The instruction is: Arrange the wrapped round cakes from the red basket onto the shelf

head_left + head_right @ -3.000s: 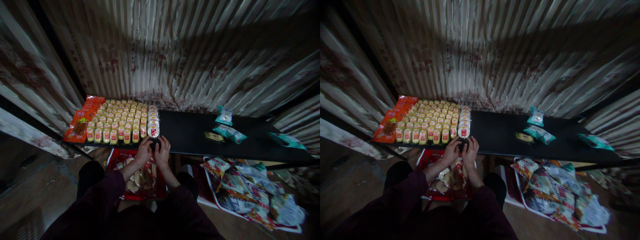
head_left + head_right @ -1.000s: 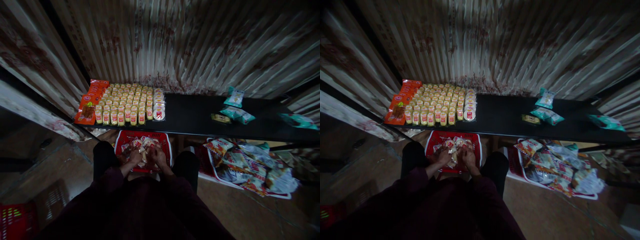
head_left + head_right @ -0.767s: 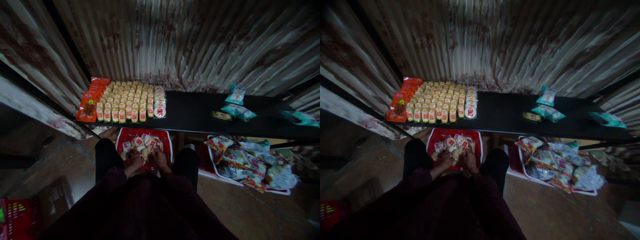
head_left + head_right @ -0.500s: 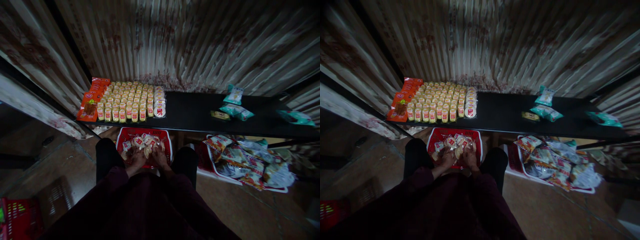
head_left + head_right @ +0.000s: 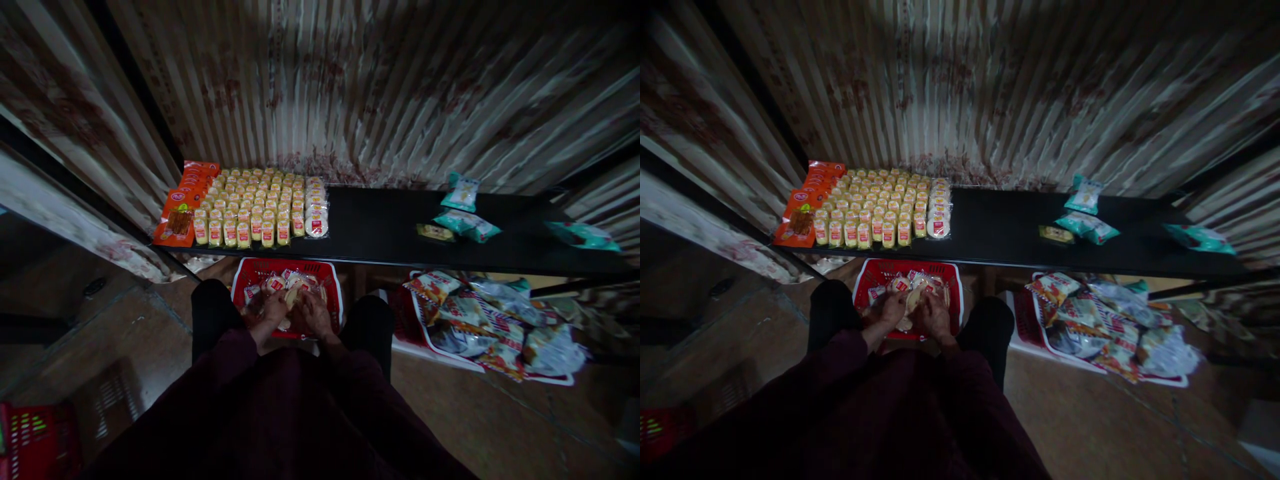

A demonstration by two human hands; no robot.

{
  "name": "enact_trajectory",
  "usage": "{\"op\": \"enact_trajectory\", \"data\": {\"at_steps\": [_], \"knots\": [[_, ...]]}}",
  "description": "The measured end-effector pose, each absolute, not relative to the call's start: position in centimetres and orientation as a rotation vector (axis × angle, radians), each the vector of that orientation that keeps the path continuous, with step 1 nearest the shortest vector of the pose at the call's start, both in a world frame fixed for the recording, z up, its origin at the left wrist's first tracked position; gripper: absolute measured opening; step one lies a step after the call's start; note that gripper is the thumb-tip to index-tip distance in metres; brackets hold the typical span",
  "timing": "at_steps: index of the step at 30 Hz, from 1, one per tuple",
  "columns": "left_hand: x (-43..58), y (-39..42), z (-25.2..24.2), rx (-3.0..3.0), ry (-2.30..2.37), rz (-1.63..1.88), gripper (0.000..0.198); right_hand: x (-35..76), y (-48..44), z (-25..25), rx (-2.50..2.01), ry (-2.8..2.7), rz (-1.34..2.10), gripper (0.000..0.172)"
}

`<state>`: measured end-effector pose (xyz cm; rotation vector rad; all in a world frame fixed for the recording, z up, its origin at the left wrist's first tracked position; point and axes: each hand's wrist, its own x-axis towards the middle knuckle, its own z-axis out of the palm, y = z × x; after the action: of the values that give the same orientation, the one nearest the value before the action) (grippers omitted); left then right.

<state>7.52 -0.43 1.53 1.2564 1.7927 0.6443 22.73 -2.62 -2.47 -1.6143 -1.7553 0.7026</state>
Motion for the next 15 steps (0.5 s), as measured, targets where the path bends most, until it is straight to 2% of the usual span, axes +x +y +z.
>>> {"op": "enact_trajectory", "data": {"at_steps": [4,9,15], "knots": [[6.6,0.8,2.1,1.23,1.779,0.743,0.028,22.5,-1.6,-1.1,-1.63,-1.591,0.825,0.035],[6.6,2.4,2.4,1.173,1.722,0.879,0.02,22.5,-0.6,0.2,-1.623,-1.201,1.053,0.041],[7.9,2.9,3.4,1.157,1.699,0.923,0.021,22.3,-0.2,0.3,-1.582,-1.138,1.02,0.045]]}}
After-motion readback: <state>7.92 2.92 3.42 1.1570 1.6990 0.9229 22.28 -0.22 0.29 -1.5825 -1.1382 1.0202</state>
